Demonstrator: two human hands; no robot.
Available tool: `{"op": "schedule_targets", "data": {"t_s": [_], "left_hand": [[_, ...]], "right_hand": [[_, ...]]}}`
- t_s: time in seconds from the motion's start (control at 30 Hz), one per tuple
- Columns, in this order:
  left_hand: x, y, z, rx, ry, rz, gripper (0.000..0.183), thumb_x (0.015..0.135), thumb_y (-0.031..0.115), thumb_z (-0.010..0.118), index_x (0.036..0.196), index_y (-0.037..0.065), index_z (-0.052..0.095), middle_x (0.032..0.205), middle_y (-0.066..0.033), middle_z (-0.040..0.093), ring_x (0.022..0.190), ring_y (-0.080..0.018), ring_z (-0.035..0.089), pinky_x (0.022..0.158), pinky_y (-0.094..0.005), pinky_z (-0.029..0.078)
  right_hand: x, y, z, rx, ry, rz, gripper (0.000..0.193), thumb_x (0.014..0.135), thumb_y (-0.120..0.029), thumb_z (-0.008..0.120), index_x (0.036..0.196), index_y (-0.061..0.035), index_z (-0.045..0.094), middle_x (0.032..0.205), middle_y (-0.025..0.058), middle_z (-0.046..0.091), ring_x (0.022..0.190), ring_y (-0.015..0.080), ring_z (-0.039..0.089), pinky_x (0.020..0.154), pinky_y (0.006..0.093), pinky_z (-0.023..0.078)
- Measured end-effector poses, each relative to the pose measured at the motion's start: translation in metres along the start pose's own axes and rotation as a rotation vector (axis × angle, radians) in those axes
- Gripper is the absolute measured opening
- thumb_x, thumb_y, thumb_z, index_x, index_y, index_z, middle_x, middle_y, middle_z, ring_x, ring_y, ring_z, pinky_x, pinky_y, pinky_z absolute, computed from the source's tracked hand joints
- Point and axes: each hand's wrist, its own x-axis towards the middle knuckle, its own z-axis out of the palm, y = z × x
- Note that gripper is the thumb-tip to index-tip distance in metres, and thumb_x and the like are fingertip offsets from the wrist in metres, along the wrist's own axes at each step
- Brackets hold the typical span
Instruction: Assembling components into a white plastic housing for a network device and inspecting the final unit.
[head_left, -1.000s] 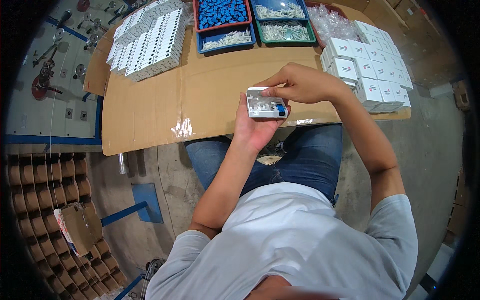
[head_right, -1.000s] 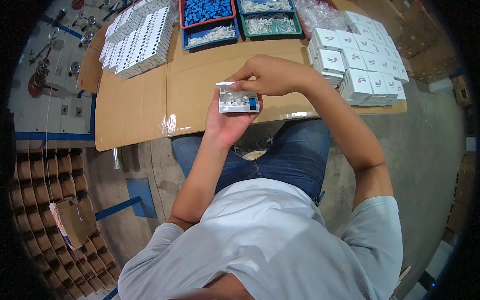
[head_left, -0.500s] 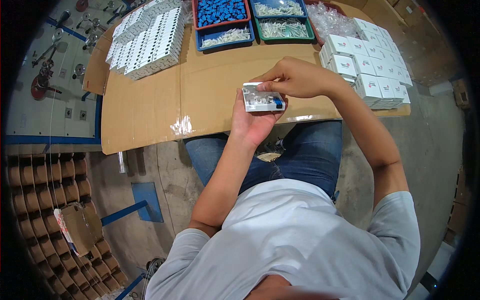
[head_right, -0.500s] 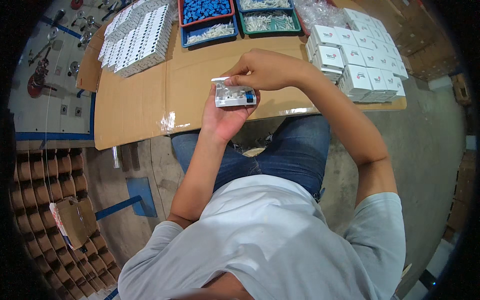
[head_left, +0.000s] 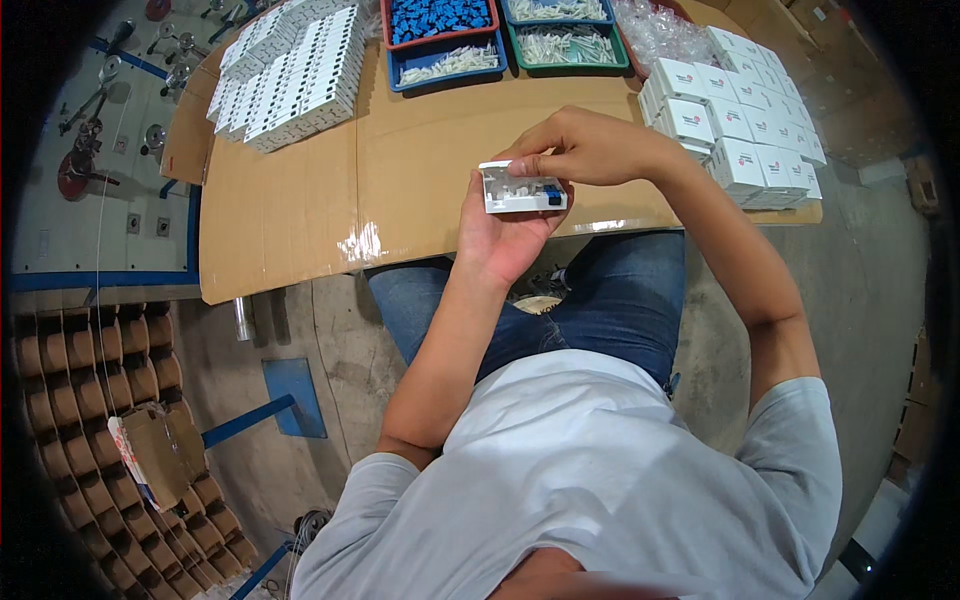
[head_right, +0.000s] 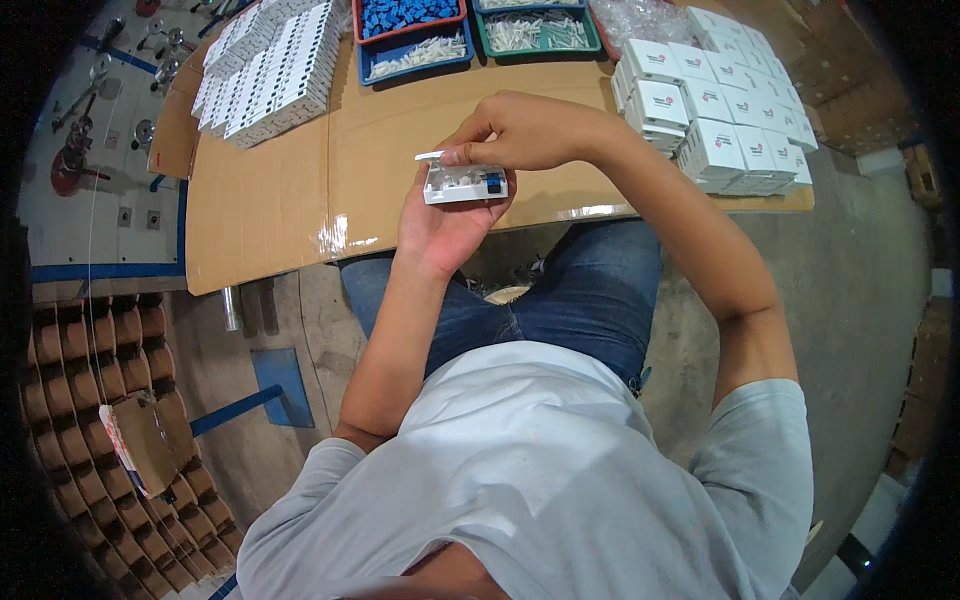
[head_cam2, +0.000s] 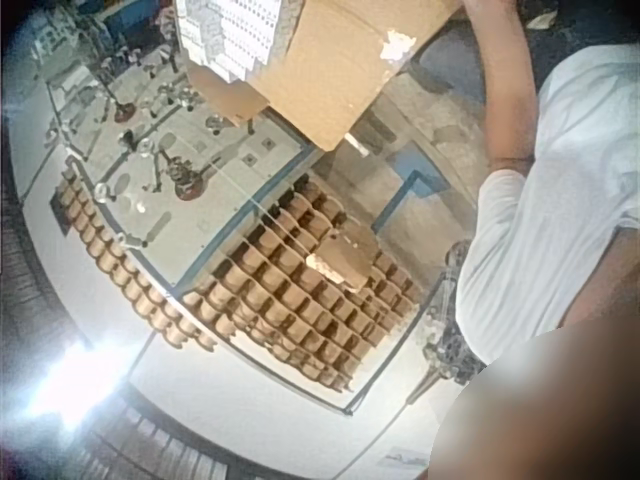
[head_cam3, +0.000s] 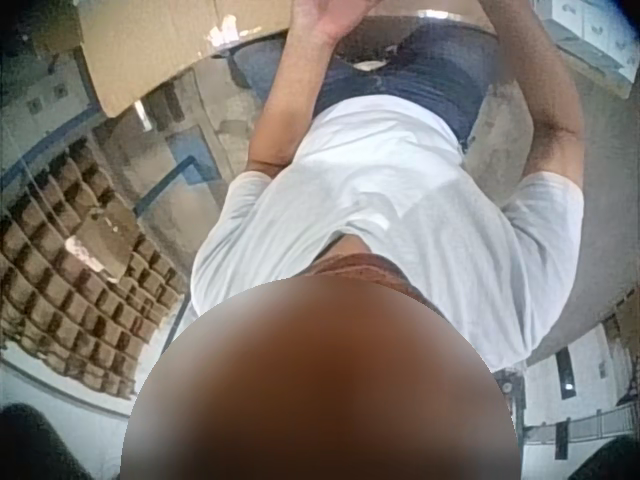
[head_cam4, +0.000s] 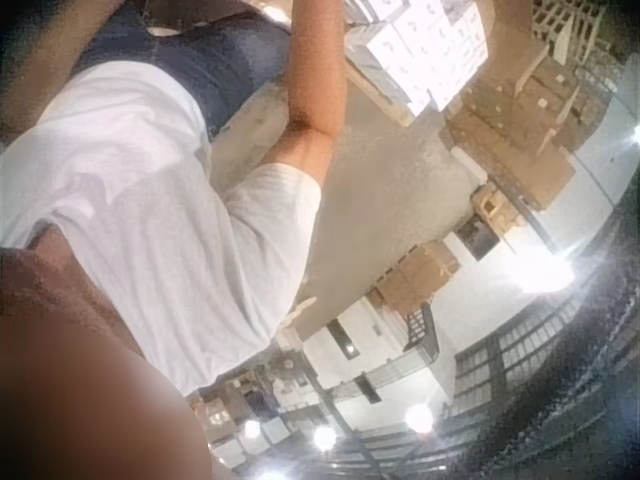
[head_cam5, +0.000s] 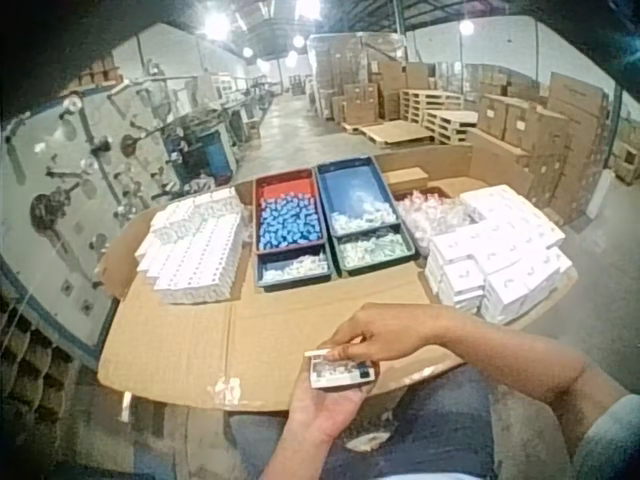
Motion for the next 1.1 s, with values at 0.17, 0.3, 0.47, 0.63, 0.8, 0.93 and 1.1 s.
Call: {"op": "schedule_targets", "data": {"t_s": [0.17, 0.3, 0.47, 0.63, 0.8, 0.93, 1.1], "left_hand": [[0.005, 0.004, -0.005, 0.004, 0.007, -0.005, 0.053, 0.109, 0.048, 0.03, 0.139, 0.007, 0.047, 0.135, -0.0174, 0.054, 0.123, -0.0345, 0.055, 0.109, -0.0558, 0.045], [0.004, 0.002, -0.005, -0.018, 0.071, -0.01, 0.05, 0.11, 0.041, 0.031, 0.14, 0.005, 0.046, 0.137, -0.0196, 0.053, 0.126, -0.0372, 0.053, 0.11, -0.0563, 0.044], [0.003, 0.001, -0.008, -0.053, 0.056, -0.04, 0.054, 0.109, 0.046, 0.033, 0.141, 0.005, 0.046, 0.138, -0.0204, 0.051, 0.125, -0.039, 0.053, 0.111, -0.0574, 0.043], [0.002, 0.0, -0.007, -0.068, 0.046, -0.056, 0.054, 0.109, 0.047, 0.033, 0.14, 0.005, 0.046, 0.138, -0.0208, 0.051, 0.125, -0.0393, 0.053, 0.11, -0.0572, 0.044], [0.003, 0.003, -0.01, -0.028, 0.022, -0.027, 0.053, 0.109, 0.044, 0.033, 0.14, 0.003, 0.046, 0.139, -0.0203, 0.052, 0.126, -0.0367, 0.054, 0.111, -0.0567, 0.044], [0.004, 0.003, -0.011, 0.007, 0.035, -0.02, 0.054, 0.108, 0.044, 0.031, 0.139, 0.002, 0.046, 0.138, -0.02, 0.053, 0.127, -0.0345, 0.054, 0.111, -0.0565, 0.043], [0.005, 0.006, -0.016, 0.028, 0.03, -0.019, 0.057, 0.109, 0.047, 0.026, 0.141, 0.003, 0.043, 0.14, -0.0191, 0.052, 0.128, -0.0341, 0.054, 0.113, -0.0572, 0.041]], "right_hand": [[0.004, 0.012, 0.004, -0.015, 0.021, -0.076, 0.034, 0.102, -0.033, 0.061, 0.126, -0.0111, 0.072, 0.09, 0.0125, 0.077, 0.069, 0.0159, 0.068, 0.066, 0.0319, 0.055], [0.004, 0.002, -0.001, 0.026, -0.044, 0.065, 0.037, 0.1, -0.04, 0.062, 0.122, -0.0116, 0.075, 0.09, 0.0129, 0.077, 0.071, 0.0161, 0.067, 0.068, 0.0331, 0.054], [0.002, 0.002, -0.001, 0.019, -0.039, 0.081, 0.037, 0.1, -0.041, 0.063, 0.118, -0.0107, 0.076, 0.088, 0.0128, 0.077, 0.067, 0.0162, 0.064, 0.065, 0.0334, 0.054], [0.001, -0.001, -0.001, 0.019, -0.051, 0.111, 0.036, 0.1, -0.04, 0.062, 0.12, -0.0127, 0.076, 0.088, 0.0134, 0.077, 0.066, 0.0181, 0.065, 0.065, 0.0342, 0.054], [-0.003, -0.001, 0.006, 0.011, -0.028, 0.077, 0.035, 0.101, -0.038, 0.061, 0.124, -0.0138, 0.074, 0.088, 0.0143, 0.076, 0.067, 0.018, 0.067, 0.065, 0.0344, 0.054], [-0.002, 0.011, 0.012, 0.019, -0.039, 0.078, 0.034, 0.102, -0.033, 0.061, 0.128, -0.0148, 0.071, 0.09, 0.0149, 0.075, 0.075, 0.0215, 0.069, 0.07, 0.0356, 0.054], [-0.002, 0.016, 0.021, -0.03, -0.04, 0.042, 0.035, 0.101, -0.031, 0.062, 0.127, -0.0117, 0.071, 0.096, 0.0148, 0.075, 0.087, 0.0257, 0.069, 0.08, 0.0376, 0.053]]}}
